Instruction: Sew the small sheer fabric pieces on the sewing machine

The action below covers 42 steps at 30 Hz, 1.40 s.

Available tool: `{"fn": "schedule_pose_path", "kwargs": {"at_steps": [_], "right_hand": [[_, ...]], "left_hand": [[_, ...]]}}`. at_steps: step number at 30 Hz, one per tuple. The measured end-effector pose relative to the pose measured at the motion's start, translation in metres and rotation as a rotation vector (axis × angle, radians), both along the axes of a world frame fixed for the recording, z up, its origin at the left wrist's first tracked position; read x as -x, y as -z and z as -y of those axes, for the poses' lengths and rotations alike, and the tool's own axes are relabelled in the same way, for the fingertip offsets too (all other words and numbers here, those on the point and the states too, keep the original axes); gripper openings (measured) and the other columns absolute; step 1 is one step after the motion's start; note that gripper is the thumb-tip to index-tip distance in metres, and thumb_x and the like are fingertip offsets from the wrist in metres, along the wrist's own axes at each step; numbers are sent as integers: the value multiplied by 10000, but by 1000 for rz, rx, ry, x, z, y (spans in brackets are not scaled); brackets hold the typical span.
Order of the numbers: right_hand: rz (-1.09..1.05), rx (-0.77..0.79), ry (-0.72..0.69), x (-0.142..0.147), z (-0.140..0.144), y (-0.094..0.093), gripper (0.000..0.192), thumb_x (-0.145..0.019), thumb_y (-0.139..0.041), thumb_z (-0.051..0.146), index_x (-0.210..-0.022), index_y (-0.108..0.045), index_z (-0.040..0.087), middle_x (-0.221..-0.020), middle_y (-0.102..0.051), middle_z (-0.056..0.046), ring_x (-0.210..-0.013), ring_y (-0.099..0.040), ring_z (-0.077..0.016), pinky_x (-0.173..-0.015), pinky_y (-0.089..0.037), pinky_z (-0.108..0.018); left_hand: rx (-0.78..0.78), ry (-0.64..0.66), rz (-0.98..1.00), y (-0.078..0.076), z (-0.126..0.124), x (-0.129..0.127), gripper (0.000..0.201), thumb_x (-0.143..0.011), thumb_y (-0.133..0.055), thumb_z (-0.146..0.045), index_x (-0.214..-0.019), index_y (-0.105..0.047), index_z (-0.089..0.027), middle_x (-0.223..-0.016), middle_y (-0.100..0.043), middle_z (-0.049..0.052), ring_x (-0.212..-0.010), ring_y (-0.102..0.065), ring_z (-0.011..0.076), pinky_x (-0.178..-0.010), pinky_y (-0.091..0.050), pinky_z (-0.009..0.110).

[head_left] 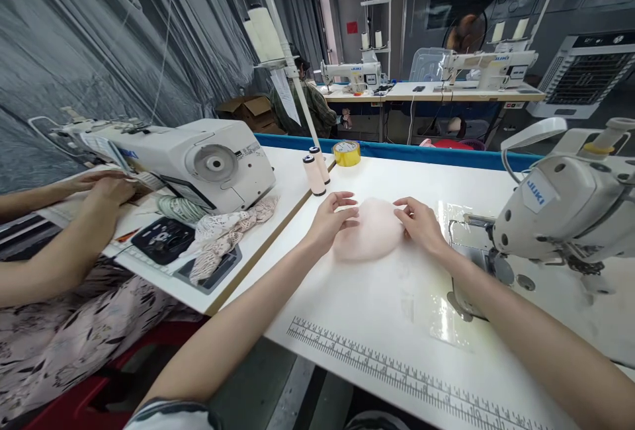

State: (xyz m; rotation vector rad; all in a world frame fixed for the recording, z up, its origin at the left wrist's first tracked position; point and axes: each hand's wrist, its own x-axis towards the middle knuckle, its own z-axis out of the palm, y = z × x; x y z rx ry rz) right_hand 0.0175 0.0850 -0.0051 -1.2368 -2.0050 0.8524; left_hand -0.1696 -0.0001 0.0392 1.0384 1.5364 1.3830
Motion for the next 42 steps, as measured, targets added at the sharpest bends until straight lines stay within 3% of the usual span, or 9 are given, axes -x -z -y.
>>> {"fn": "schedule_pose_path", "kwargs": {"at_steps": [6,14,19,24,28,32,36,42], "right_hand": [[10,-9,13,0,3,-3,239,-844,-471,351,-1005,-618,256,-756,-631,16,-651,-559,-153,-569,-365,-268],[41,-79,-22,-1,0,1,219,-849,-466,321,-988,-614,237,-743,-623,2,-679,-557,-169,-605,-383,-284],[37,-161,-55,-8,0,0,241,-848,-452,269,-1033,-595,212,-914,-618,-33,-702,-556,-160,-679,-413,-311],[46,-169,-135,-39,30,-14,237,-859,-458,243,-1055,-588,215,-1008,-619,-38,-652,-560,-136,-643,-432,-308],[106,-143,-274,-86,76,-23,232,-897,-445,232,-1053,-616,232,-953,-654,-38,-652,-593,-142,-608,-453,-302],[228,-215,-353,-140,113,-23,253,-925,-416,180,-1011,-649,232,-946,-680,-38,-831,-640,-172,-674,-477,-297],[356,-298,-195,-199,125,-20,270,-915,-420,160,-1023,-654,242,-977,-692,-29,-856,-649,-171,-658,-483,-279],[574,-424,234,-283,117,-24,221,-878,-458,172,-958,-658,220,-1009,-684,-53,-891,-633,-213,-625,-449,-295]], "left_hand": [[-28,66,-287,9,9,22,280,-725,-589,-196,-1002,-564,-162,-944,-633,61,-703,-563,120,-560,-474,227],[-95,123,-754,28,10,27,248,-810,-469,-185,-997,-629,-217,-990,-650,41,-876,-560,189,-782,-432,323],[-148,53,-983,20,17,24,326,-776,-435,-85,-975,-647,-231,-1075,-643,48,-1057,-524,265,-919,-364,428],[-250,-28,-1092,3,31,11,337,-809,-364,-49,-961,-614,-216,-1039,-654,40,-1020,-554,231,-892,-369,400],[-508,52,-1209,-4,48,-21,292,-824,-367,-44,-854,-605,-211,-870,-676,22,-876,-598,200,-793,-386,363],[-753,363,-1248,0,54,-68,276,-812,-421,-26,-863,-617,-213,-830,-702,7,-803,-633,178,-738,-414,332],[-834,638,-1196,9,46,-121,266,-845,-411,-50,-934,-620,-187,-865,-705,25,-766,-628,170,-701,-436,315],[-847,882,-1118,23,34,-194,260,-871,-396,-84,-930,-632,-178,-884,-705,41,-797,-635,187,-706,-458,322]]}}
